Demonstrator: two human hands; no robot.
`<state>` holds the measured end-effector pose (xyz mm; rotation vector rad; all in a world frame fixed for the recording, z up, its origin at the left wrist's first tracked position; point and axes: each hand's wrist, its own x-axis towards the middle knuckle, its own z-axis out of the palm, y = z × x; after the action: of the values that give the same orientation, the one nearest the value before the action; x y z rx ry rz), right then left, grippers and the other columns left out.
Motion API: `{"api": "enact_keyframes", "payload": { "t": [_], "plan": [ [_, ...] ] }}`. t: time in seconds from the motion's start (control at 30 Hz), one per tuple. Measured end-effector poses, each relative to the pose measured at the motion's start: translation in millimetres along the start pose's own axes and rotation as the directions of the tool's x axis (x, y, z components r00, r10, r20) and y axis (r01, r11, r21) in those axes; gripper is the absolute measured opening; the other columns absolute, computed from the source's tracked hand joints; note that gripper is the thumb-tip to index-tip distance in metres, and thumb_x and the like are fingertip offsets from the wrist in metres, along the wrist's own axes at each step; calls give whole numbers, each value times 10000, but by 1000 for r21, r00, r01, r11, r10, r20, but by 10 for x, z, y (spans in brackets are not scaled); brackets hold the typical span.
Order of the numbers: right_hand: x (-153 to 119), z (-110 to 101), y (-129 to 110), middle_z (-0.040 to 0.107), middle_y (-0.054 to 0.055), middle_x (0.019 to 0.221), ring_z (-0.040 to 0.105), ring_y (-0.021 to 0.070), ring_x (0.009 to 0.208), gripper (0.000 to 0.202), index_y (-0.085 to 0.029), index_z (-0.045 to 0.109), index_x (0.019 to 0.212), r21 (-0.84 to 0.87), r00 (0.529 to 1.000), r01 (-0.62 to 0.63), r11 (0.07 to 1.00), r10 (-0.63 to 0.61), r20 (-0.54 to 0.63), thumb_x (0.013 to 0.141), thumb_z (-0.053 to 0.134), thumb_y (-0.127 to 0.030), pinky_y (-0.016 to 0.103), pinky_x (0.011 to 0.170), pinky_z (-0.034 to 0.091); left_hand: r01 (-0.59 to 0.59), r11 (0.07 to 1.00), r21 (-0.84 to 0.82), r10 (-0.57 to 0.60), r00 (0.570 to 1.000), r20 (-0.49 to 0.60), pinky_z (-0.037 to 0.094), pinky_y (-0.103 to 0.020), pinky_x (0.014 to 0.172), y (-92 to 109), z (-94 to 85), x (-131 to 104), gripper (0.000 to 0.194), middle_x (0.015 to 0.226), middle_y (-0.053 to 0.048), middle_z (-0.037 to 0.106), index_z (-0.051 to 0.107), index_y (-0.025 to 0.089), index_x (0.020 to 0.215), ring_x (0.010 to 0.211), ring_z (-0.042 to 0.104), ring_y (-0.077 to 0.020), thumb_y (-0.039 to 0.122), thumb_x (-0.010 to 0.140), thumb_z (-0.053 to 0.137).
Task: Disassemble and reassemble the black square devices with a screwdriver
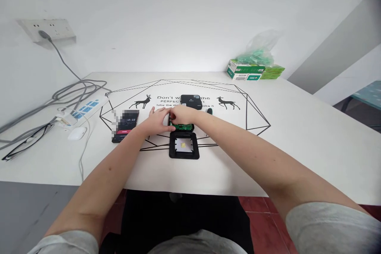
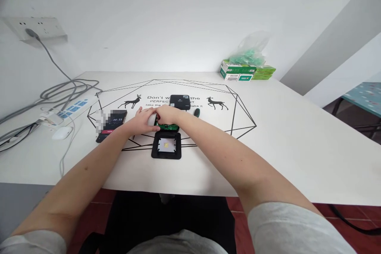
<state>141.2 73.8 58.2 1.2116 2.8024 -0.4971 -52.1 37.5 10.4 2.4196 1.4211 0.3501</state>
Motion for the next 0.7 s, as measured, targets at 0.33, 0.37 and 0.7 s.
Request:
{"api": "enact_keyframes", "payload": {
  "t": [0.33, 0.37, 0.7],
  "plan": [
    [73, -7, 66, 839, 101, 902, 735, 237, 829, 153, -152, 846, 882, 58, 999, -18, 998, 21, -45, 742, 787, -169, 303, 692, 483, 3, 1000, -18, -4, 1000, -18, 8, -695, 1363, -5, -20, 12, 945, 1656, -177, 558, 396, 228, 1663, 1590, 453, -401, 583, 871, 768],
    [72, -8, 61, 838, 97, 899, 732, 233, 826, 149, -154, 843, 872, 68, 999, -22, 997, 26, -47, 732, 792, -162, 301, 691, 481, 3, 1000, -18, -3, 1000, -19, 15, -703, 1359, -3, -21, 12, 951, 1652, -177, 563, 385, 231, 1672, 1591, 454, -406, 580, 873, 765],
    [106, -16, 144, 729, 17, 742, 600, 152, 688, 104, -154, 774, 780, 260, 994, -40, 965, 65, -88, 678, 789, -163, 267, 624, 436, 20, 1000, -18, -19, 1000, 21, 13, -706, 1364, 6, -59, 10, 1000, 1697, -171, 524, 385, 223, 1701, 1638, 391, -422, 633, 878, 779]
  ]
}}
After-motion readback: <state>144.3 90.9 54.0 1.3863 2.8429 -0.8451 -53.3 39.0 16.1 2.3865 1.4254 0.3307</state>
